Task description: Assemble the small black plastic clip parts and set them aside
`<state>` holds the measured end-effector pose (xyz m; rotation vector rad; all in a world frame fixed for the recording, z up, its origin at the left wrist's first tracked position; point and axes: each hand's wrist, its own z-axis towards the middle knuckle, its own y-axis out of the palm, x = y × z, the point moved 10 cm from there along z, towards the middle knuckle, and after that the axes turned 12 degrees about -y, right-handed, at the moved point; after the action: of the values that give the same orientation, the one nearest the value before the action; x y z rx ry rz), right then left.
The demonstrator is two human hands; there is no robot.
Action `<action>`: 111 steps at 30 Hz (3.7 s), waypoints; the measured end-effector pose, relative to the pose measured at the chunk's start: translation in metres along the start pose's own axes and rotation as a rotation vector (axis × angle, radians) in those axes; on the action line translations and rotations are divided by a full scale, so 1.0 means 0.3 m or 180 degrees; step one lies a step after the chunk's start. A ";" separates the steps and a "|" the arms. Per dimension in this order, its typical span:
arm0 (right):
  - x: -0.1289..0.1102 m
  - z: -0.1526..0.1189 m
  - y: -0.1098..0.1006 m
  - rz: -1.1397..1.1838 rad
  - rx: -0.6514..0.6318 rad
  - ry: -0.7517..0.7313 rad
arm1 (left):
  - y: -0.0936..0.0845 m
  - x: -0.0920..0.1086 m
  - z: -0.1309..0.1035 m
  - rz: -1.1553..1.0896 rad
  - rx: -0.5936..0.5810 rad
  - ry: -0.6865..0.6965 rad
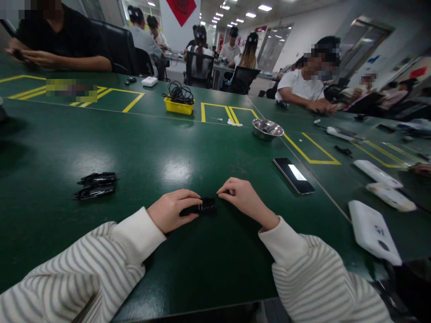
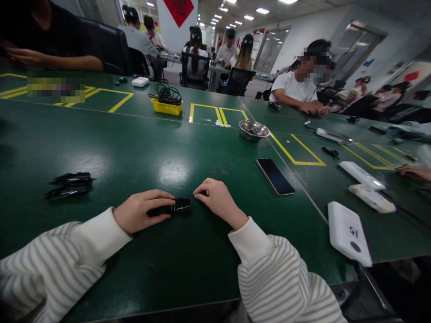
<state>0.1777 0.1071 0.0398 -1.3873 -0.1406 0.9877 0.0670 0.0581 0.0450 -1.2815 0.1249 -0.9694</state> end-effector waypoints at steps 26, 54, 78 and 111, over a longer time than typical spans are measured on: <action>-0.127 -0.002 0.062 0.0653 0.0095 -0.0099 | 0.001 0.003 -0.001 0.0090 0.0035 0.0051; -0.180 -0.021 0.047 -0.0227 0.0187 -0.0573 | -0.008 -0.005 -0.002 0.0384 0.0171 0.0045; 0.168 -0.303 -0.202 -0.0638 0.0617 -0.0158 | 0.302 0.250 0.356 0.0654 -0.0059 0.0131; 0.295 -0.414 -0.376 -0.2083 0.1679 0.0958 | -0.302 -0.560 -0.324 0.2065 0.0663 -0.2619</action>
<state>0.3644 0.0860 0.0663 -0.8883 -0.0890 0.2325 -0.1413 0.1005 0.0180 -1.2353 -0.1906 0.1281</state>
